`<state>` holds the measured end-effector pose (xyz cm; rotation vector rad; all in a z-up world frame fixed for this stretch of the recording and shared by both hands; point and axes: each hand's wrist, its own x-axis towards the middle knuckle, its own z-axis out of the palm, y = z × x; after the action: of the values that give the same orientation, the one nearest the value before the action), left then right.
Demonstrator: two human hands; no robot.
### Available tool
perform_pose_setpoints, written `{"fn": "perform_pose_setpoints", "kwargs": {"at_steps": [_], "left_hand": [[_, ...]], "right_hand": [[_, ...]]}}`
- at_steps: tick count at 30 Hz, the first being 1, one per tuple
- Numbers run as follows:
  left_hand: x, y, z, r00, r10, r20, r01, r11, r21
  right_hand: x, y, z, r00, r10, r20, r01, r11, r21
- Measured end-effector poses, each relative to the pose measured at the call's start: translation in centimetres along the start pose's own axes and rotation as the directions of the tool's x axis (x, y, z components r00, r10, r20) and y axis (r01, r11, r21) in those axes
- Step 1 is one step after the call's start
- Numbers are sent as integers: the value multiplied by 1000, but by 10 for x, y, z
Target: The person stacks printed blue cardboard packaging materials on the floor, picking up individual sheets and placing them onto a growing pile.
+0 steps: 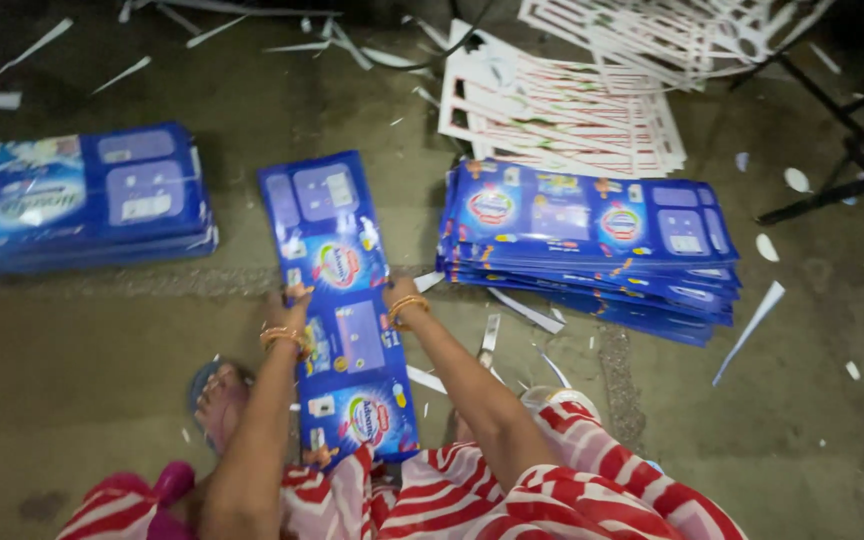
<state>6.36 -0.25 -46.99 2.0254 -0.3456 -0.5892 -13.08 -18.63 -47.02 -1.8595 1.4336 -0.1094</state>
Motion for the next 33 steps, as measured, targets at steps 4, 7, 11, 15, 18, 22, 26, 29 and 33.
{"fn": "perform_pose_setpoints", "kwargs": {"at_steps": [4,7,11,15,18,22,26,29,33], "left_hand": [[-9,2,16,991,130,24,-128,990,-54],[-17,11,2,992,125,4,-125,992,33],[-2,-6,6,988,145,57,-135,979,-151],[-7,2,-4,979,196,63,-179,961,-213],[-13,-5,-6,977,205,60,-194,970,-149],[-13,-12,-9,973,221,62,-203,956,-211],[2,-20,3,959,252,127,-187,906,-381],[-17,1,-4,966,234,113,-171,901,-399],[-21,10,-8,985,150,83,-110,925,-363]], "right_hand": [[-17,-30,-21,993,108,56,-103,991,-86],[19,7,10,997,-74,29,77,991,-110],[13,10,-2,997,-80,9,79,964,-253],[-11,-4,-15,988,-136,72,145,979,-144],[-50,-1,-17,991,87,101,-63,973,-221],[-69,51,6,989,149,-5,-142,926,-349],[-128,23,-23,998,-7,65,34,906,-422],[-144,34,-1,993,111,35,-90,927,-363],[-154,39,12,992,-73,100,116,833,-541]]}}
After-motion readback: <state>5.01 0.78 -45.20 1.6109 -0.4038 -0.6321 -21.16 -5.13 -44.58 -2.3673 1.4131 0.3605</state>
